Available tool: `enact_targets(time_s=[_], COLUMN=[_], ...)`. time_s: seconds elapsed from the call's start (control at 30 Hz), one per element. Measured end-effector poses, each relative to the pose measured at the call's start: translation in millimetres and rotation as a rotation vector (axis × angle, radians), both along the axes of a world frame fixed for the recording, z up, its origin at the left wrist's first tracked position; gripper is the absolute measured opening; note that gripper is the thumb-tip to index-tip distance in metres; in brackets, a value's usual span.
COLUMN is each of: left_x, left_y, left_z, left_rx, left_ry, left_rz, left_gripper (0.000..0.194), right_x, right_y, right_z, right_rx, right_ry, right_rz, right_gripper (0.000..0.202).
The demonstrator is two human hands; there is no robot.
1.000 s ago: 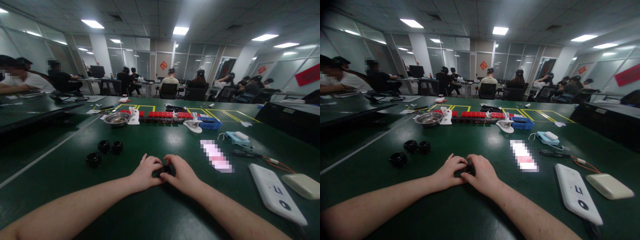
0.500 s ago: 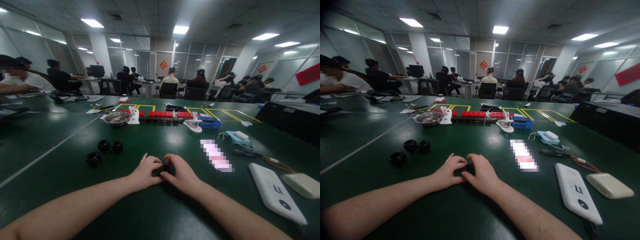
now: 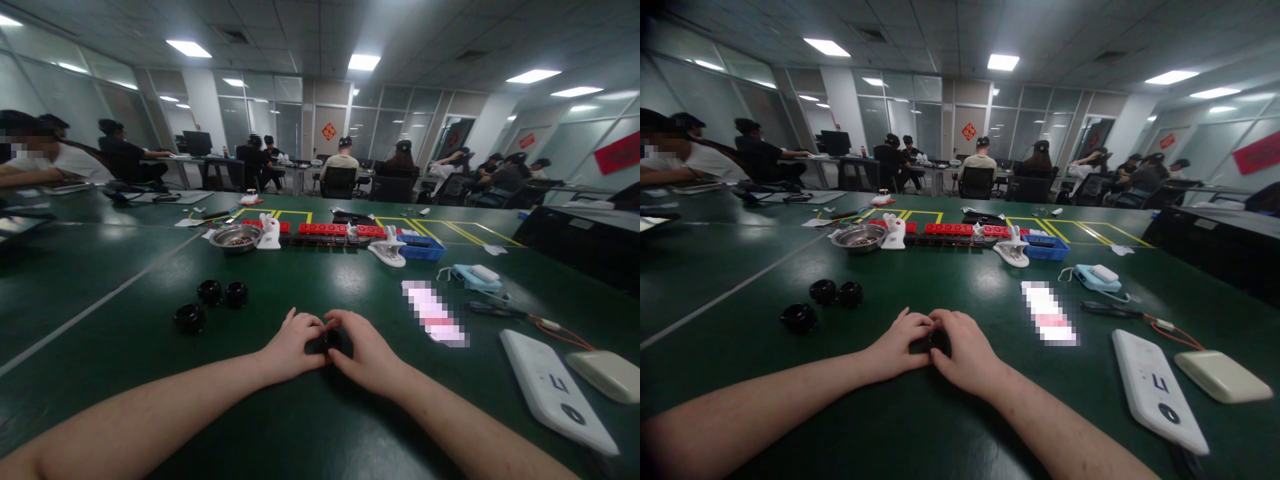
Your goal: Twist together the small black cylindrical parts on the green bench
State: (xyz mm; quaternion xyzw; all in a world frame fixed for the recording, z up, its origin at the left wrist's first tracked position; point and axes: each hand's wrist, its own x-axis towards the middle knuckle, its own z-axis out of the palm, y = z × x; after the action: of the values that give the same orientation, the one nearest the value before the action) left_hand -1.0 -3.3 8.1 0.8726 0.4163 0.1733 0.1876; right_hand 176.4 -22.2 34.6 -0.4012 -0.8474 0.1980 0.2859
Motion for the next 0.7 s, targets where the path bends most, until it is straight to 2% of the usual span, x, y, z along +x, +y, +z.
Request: enact_targets(time_s=[0.1, 0.3, 0.37, 0.43, 0.5, 0.7], left_x=[-0.9, -1.0, -1.0, -1.0, -1.0, 0.4], left_y=[1.9, 0.5, 1.0, 1.9, 2.2, -1.6], left_z=[-2.5, -1.1, -1.8, -3.1, -3.6, 0.7], left_rx=[0.002, -0.001, -0.005, -0.005, -0.002, 0.008], left_ry=[0.006, -0.001, 0.002, 0.005, 0.007, -0.012], left_rz=[0.002, -0.007, -0.004, 0.000, 0.003, 0.008], left_gripper=[0.035, 0.027, 0.030, 0.033, 0.033, 0.028], right_x=[0.0, -2.0, -1.6, -0.8, 0.0, -0.1], right_y=[-2.8, 0.7, 0.4, -1.1, -2.3, 2.6], right_z=[3.9, 1.2, 2.4, 4.5, 5.1, -3.7], right_rx=[0.033, 0.014, -0.011, -0.008, 0.020, 0.065], right_ry=[0.032, -0.045, -0.047, -0.016, 0.011, -0.010], right_rz=[0.068, -0.119, -0.057, 0.047, 0.085, -0.112], right_gripper=[0.051, 0.039, 0.036, 0.043, 0.050, 0.039])
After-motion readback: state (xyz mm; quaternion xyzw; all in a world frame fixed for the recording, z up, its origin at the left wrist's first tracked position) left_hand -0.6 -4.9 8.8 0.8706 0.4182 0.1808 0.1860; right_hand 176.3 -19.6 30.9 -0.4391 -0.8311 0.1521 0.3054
